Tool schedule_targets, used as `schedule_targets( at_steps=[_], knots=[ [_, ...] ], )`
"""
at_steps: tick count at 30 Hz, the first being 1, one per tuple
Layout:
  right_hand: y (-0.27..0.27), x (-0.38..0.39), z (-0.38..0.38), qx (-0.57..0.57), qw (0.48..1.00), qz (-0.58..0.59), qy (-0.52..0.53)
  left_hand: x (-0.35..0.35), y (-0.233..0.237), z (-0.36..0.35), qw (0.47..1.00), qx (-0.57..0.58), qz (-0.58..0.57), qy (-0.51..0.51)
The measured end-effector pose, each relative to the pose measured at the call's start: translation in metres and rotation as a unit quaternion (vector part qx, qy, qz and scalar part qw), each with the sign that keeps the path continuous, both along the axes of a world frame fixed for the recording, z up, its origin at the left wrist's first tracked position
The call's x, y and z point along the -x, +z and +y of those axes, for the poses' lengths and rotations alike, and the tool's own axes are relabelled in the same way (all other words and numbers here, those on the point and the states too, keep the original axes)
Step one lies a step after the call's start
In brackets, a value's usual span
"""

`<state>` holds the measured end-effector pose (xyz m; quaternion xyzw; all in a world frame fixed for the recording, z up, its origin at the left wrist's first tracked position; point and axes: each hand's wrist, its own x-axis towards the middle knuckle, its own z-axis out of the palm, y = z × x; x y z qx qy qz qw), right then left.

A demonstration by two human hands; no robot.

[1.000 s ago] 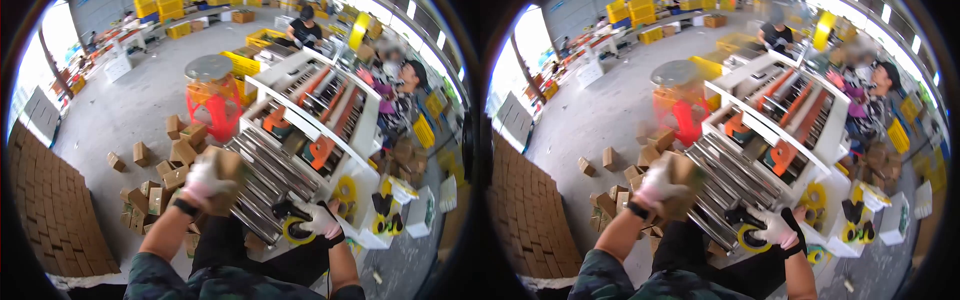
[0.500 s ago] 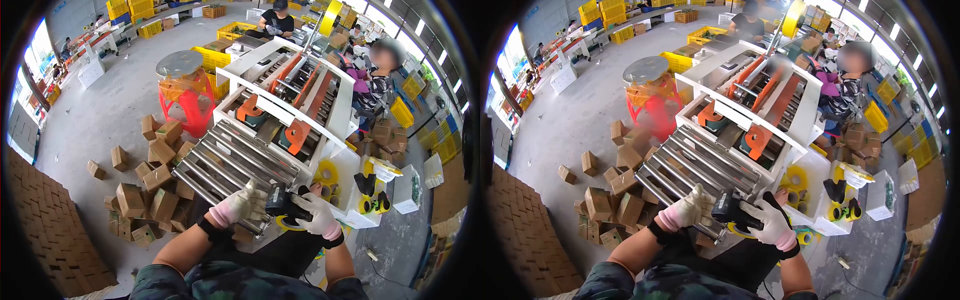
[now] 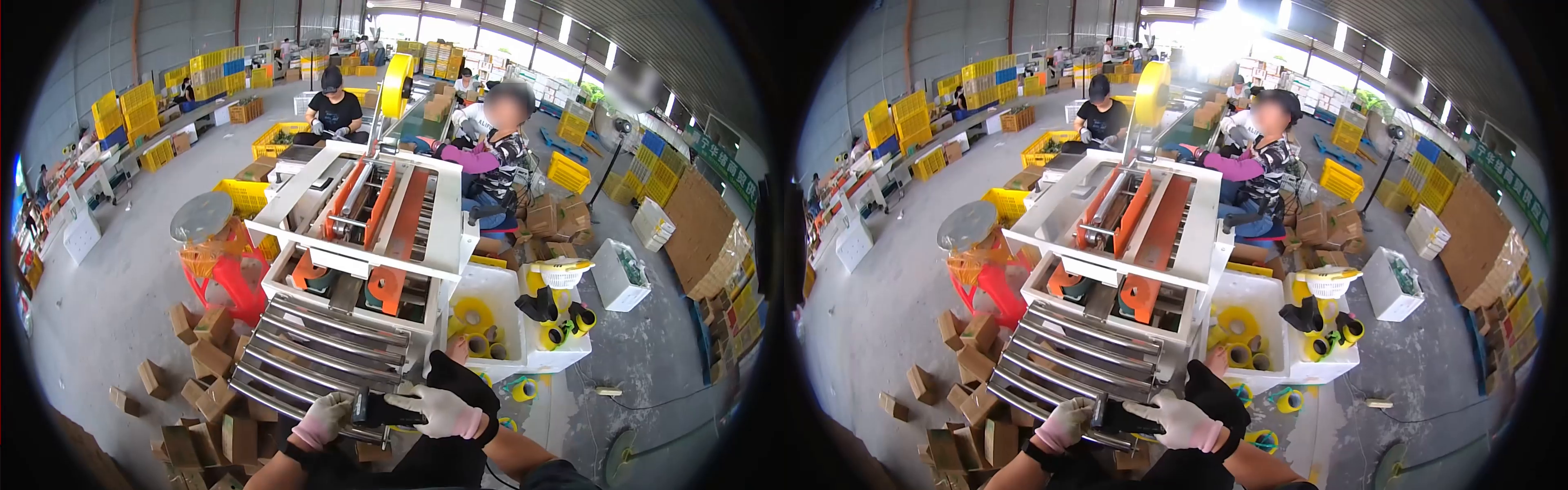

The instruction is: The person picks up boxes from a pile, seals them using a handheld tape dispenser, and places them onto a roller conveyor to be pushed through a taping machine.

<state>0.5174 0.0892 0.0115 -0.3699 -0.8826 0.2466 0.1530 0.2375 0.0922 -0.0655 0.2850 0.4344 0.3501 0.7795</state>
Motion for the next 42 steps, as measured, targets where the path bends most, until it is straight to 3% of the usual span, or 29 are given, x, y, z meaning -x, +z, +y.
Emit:
schedule_targets(
  at_steps=[2,5,6,7,8,9,10,11,12,16,17,20,23,26,29,34,36,39,42],
  knots=[
    [-0.005,0.005,0.005,0.007,0.999,-0.036,0.014,0.003,-0.008,0.001,0.999,0.014,0.027,0.012],
    [-0.006,0.013,0.019,-0.004,0.996,-0.074,0.039,0.008,-0.017,0.003,0.997,-0.061,0.051,0.02],
    [-0.009,0.015,0.024,-0.01,0.996,-0.073,0.049,0.011,-0.02,0.004,0.95,-0.249,0.189,-0.015],
    [-0.015,0.016,0.03,-0.017,0.995,-0.072,0.059,0.017,-0.023,0.007,0.849,-0.422,0.315,-0.049],
    [-0.018,0.018,0.035,-0.023,0.995,-0.071,0.069,0.02,-0.027,0.01,0.699,-0.571,0.423,-0.081],
    [-0.015,0.021,0.038,-0.021,0.994,-0.079,0.071,0.02,-0.034,0.012,0.696,-0.586,0.409,-0.068],
    [-0.021,0.024,0.042,-0.033,0.993,-0.083,0.074,0.019,-0.051,0.014,0.859,-0.409,0.308,0.003],
    [-0.035,0.026,0.046,-0.044,0.992,-0.088,0.076,0.017,-0.072,0.015,0.959,-0.202,0.184,0.073],
    [-0.045,0.031,0.05,-0.055,0.991,-0.092,0.079,0.015,-0.078,0.017,0.989,0.022,0.047,0.139],
    [-0.047,0.052,0.049,-0.09,0.985,-0.129,0.074,0.022,-0.11,0.019,0.978,-0.002,0.147,0.149],
    [-0.038,0.054,0.046,-0.098,0.981,-0.149,0.073,0.021,-0.104,0.017,0.979,-0.004,0.142,0.147],
    [-0.029,0.053,0.042,-0.091,0.978,-0.177,0.062,0.023,-0.106,0.017,0.948,-0.116,0.271,0.119],
    [-0.028,0.052,0.048,-0.036,0.981,-0.176,0.071,0.023,-0.103,0.022,0.935,-0.137,0.301,0.127],
    [-0.02,0.04,0.049,-0.026,0.985,-0.147,0.081,0.042,-0.042,0.026,0.954,-0.074,0.245,0.155],
    [-0.001,0.017,0.049,-0.07,0.987,-0.123,0.08,0.098,-0.034,0.03,0.956,-0.084,0.199,0.199],
    [0.033,-0.006,0.036,-0.079,0.989,-0.097,0.082,0.125,0.005,0.024,0.922,-0.134,0.295,0.213],
    [0.031,-0.019,0.035,-0.076,0.986,-0.128,0.08,0.139,0.018,0.019,0.933,-0.104,0.293,0.181],
    [0.041,-0.026,0.029,-0.089,0.989,-0.092,0.073,0.139,0.049,0.021,0.926,-0.14,0.318,0.149],
    [0.047,-0.031,0.028,-0.106,0.99,-0.061,0.068,0.134,0.082,0.023,0.941,-0.137,0.27,0.152]
  ],
)
